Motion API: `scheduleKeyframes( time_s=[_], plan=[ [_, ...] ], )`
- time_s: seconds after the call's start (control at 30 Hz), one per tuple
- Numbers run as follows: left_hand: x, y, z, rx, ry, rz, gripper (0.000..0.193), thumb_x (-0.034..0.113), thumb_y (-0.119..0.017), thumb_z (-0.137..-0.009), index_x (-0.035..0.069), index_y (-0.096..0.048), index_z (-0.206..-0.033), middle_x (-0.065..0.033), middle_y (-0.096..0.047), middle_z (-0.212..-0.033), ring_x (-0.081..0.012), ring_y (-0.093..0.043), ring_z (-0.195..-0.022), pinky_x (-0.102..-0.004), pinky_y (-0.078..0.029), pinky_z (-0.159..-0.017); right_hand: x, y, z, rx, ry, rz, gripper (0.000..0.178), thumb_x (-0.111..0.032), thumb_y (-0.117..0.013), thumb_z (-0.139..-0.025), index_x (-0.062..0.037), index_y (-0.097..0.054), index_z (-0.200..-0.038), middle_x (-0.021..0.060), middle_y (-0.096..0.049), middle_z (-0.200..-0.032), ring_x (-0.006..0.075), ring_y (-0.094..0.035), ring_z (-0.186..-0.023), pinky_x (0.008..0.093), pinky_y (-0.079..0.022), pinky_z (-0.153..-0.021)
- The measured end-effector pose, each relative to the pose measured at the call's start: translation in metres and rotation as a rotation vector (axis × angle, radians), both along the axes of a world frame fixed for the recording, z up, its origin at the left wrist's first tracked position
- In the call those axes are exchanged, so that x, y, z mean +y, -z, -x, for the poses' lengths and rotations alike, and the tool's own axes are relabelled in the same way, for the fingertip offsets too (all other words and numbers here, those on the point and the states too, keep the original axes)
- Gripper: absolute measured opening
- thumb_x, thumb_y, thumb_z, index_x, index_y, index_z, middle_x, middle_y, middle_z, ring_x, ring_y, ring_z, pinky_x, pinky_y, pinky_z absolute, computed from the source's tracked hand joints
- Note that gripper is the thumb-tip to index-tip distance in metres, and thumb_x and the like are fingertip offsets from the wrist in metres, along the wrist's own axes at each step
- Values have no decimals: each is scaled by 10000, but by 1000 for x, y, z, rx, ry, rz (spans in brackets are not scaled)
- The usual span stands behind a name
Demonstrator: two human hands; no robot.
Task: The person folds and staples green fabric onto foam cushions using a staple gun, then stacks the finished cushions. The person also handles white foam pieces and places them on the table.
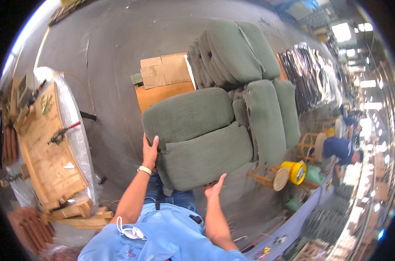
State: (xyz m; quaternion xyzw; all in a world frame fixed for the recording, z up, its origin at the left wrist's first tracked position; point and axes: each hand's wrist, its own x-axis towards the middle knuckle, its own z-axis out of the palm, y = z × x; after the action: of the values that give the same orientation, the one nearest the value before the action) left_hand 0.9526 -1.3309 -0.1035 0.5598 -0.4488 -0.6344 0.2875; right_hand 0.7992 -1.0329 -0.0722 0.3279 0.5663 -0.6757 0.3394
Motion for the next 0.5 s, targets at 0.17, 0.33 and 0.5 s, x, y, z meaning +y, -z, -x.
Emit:
scheduleKeyframes(
  time_s=[0.17,0.33,0.5],
  plan=[
    [12,11,-8,155,49,-143,807,206,-663,-1030,78,-173,-1658,-182,-446,-1591,-271,-483,-1408,-364,-363,-1173,-24,4,8,203,-64,-18,970,-571,-759,-899,-167,-255,-1622,85,-402,-1598,304,-437,-1424,551,-393,-1145],
    [3,0,-3,91,84,-135,815,232,-661,-1037,88,-155,-1660,-172,-460,-1568,-285,-501,-1368,-388,-407,-1133,-23,1,17,253,-176,-107,1083,-521,-812,-870,-73,-189,-1635,166,-405,-1594,351,-418,-1447,530,-377,-1172],
    [4,8,-9,24,154,-111,822,270,-667,-1036,99,-160,-1660,-166,-441,-1584,-293,-476,-1392,-395,-373,-1158,-19,10,17,277,-192,-144,1146,-549,-818,-849,-60,-153,-1645,226,-385,-1604,362,-403,-1468,502,-366,-1183]
  ],
)
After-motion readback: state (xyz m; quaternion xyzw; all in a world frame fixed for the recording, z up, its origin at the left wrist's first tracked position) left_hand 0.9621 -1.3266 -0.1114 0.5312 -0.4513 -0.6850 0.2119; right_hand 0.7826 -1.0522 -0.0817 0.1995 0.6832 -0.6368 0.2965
